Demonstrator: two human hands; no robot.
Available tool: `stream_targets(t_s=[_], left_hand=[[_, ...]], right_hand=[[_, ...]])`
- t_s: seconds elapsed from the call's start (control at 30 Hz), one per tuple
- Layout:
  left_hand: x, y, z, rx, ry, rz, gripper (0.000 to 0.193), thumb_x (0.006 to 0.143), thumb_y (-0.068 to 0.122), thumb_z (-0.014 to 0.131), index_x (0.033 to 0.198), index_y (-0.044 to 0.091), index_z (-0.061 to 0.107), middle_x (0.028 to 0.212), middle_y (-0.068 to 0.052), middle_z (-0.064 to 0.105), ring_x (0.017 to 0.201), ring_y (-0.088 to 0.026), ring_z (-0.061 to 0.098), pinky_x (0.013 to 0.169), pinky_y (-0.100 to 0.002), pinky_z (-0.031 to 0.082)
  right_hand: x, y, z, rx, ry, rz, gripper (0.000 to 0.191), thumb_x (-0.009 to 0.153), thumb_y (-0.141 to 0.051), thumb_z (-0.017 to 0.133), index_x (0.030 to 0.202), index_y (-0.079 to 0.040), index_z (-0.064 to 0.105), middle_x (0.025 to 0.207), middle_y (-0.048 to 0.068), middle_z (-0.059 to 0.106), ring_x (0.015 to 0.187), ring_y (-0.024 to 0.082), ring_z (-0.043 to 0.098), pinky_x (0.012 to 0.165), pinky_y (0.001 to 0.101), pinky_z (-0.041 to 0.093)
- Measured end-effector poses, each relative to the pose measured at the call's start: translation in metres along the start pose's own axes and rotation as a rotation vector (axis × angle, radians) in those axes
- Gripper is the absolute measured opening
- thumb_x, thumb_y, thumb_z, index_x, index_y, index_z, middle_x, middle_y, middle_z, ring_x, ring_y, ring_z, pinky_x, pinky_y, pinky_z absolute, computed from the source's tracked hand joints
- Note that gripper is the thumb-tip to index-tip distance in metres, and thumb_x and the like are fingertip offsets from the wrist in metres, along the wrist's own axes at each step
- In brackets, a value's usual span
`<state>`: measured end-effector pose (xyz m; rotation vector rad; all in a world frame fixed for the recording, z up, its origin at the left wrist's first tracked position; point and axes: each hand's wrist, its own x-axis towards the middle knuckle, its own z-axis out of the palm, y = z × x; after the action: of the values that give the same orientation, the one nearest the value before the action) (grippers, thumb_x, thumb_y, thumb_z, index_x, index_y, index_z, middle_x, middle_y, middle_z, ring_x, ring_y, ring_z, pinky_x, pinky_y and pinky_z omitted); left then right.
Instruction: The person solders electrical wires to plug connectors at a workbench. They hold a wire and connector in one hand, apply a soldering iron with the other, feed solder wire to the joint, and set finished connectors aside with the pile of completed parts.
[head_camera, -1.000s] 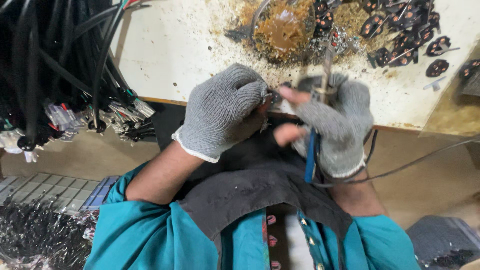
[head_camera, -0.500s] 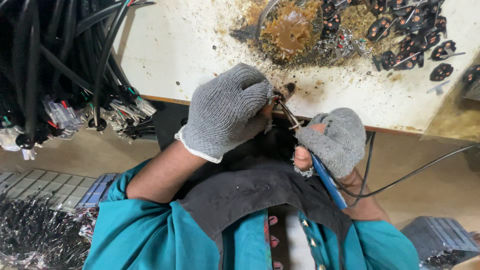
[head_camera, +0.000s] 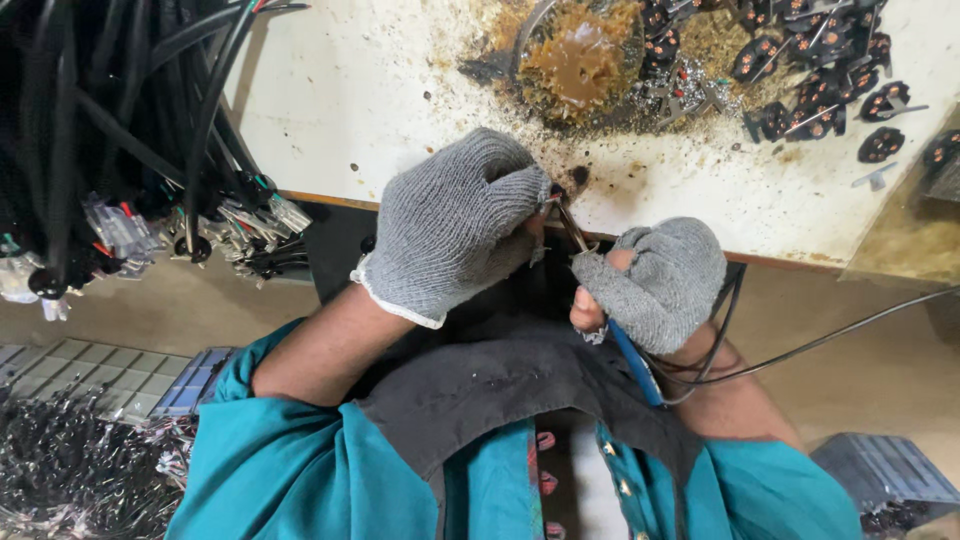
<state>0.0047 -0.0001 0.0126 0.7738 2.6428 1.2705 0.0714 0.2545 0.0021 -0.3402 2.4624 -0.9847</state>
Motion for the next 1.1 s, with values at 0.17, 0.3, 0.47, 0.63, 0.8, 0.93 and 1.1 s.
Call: stream_targets(t_s=[0.17,0.3,0.47,0.63,0.8,0.93,1.1], left_hand=[[-0.001,0.0,-0.002,0.011,-0.018,0.004,0.031,0.082,0.018,0.082,0.109,0.014,0.066,0.111,-0.006,0.064,0.098,-0.029,0.069,0.076,-0.041,0.056],[-0.001,0.0,-0.003,0.04,-0.039,0.015,0.033,0.081,0.019,0.082,0.11,0.014,0.066,0.112,-0.006,0.063,0.1,-0.028,0.068,0.076,-0.04,0.056],[0.0,0.0,-0.004,0.02,-0.031,0.016,0.033,0.08,0.019,0.083,0.108,0.014,0.066,0.111,-0.006,0.063,0.099,-0.028,0.068,0.076,-0.04,0.056],[-0.001,-0.001,-0.003,0.004,-0.029,0.003,0.032,0.08,0.019,0.083,0.108,0.014,0.067,0.109,-0.006,0.063,0.098,-0.028,0.068,0.076,-0.041,0.055],[0.0,-0.001,-0.002,0.011,-0.023,0.015,0.034,0.08,0.019,0.083,0.109,0.015,0.067,0.11,-0.006,0.063,0.098,-0.028,0.068,0.076,-0.041,0.055],[0.0,-0.002,-0.004,0.005,-0.028,0.015,0.035,0.078,0.019,0.082,0.109,0.016,0.069,0.108,-0.006,0.063,0.098,-0.029,0.068,0.074,-0.041,0.055],[0.0,-0.001,-0.002,-0.001,-0.017,0.023,0.034,0.08,0.019,0.082,0.11,0.015,0.068,0.109,-0.006,0.063,0.098,-0.028,0.068,0.075,-0.041,0.055]], right_hand=[[-0.002,0.002,0.004,-0.156,0.326,-0.521,0.017,0.075,-0.021,0.087,0.088,-0.011,0.08,0.063,0.002,0.062,0.053,0.025,0.057,0.051,0.0409,0.037],[-0.004,0.001,0.001,-0.115,0.335,-0.434,0.021,0.076,-0.017,0.085,0.094,-0.009,0.078,0.068,0.005,0.063,0.059,0.028,0.06,0.057,0.0432,0.042],[-0.003,-0.007,0.004,0.296,0.299,-0.056,0.019,0.079,-0.018,0.082,0.082,-0.003,0.071,0.065,0.008,0.065,0.057,0.03,0.061,0.054,0.0432,0.047],[-0.006,-0.014,0.012,0.582,0.004,0.55,0.037,0.085,-0.023,0.082,0.059,0.0,0.071,0.052,0.005,0.067,0.046,0.018,0.067,0.043,0.0302,0.053],[-0.003,-0.011,0.006,0.652,0.001,0.537,0.032,0.081,-0.02,0.083,0.057,-0.004,0.07,0.052,0.004,0.067,0.045,0.013,0.066,0.042,0.0275,0.052],[0.005,-0.012,0.001,-0.124,0.291,-0.402,0.017,0.076,-0.014,0.079,0.071,0.002,0.082,0.056,0.008,0.068,0.049,0.021,0.063,0.049,0.0333,0.046],[0.004,-0.023,0.005,0.504,0.023,0.5,0.033,0.083,-0.018,0.081,0.055,-0.005,0.07,0.05,0.005,0.066,0.044,0.012,0.065,0.043,0.0265,0.05]])
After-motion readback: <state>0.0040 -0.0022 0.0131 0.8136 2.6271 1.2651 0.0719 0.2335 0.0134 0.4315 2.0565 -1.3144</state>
